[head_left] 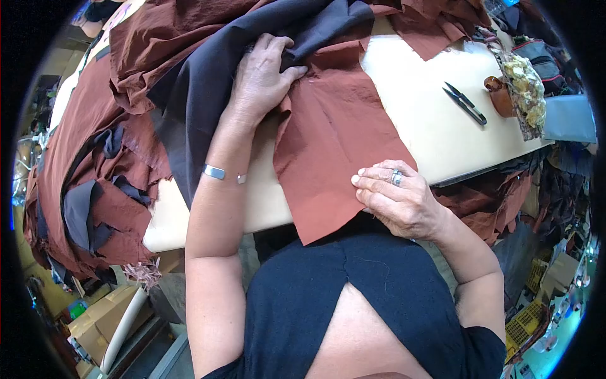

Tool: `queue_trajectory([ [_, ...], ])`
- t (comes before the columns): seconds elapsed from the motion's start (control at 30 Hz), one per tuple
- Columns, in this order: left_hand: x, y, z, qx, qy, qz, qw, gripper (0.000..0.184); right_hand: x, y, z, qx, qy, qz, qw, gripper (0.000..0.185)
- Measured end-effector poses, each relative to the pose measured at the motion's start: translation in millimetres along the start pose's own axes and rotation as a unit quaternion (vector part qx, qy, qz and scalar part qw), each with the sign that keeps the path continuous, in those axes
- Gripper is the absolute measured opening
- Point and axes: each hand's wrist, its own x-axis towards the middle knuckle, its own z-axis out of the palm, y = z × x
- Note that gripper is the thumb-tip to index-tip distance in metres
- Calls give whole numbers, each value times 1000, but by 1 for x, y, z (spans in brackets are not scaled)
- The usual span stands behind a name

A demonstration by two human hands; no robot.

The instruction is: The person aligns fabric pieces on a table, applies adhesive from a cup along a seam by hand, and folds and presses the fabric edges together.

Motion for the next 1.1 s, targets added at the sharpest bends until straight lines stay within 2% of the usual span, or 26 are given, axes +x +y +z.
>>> queue_trajectory([
  [0.07, -1, 1, 3, 5, 14, 7, 1000, 47, 1, 2, 2, 4, 8, -7, 1000, 7],
  [0.37, -13, 5, -2, 58, -4, 29, 998, 64, 6, 3, 5, 34, 24, 22, 999, 10],
  [0.57, -11, 2, 9, 44, 42, 36, 997, 53, 5, -4, 3, -5, -2, 0, 1000, 10],
  [0.67, -13, 8, 8, 37, 31, 5, 999, 50, 6, -4, 3, -7, -8, 4, 1000, 10],
  [0.77, -13, 7, 11, 30, 50, 7, 998, 48, 14, -10, -4, 30, -38, 51, 998, 13],
  [0.87, -11, 2, 10, -10, 34, 4, 999, 49, 39, -5, -25, 137, -161, 170, 963, 19],
  [0.9, -10, 1, 10, -15, 40, 12, 999, 49, 47, 6, -18, 157, -122, 163, 966, 20],
  [1.03, -11, -5, 14, -23, 59, 32, 997, 52, 80, 53, 24, -50, 44, 46, 997, 24],
  [1.1, -9, -6, 14, -22, 61, 33, 997, 52, 76, 53, 36, -109, 47, 21, 993, 25],
])
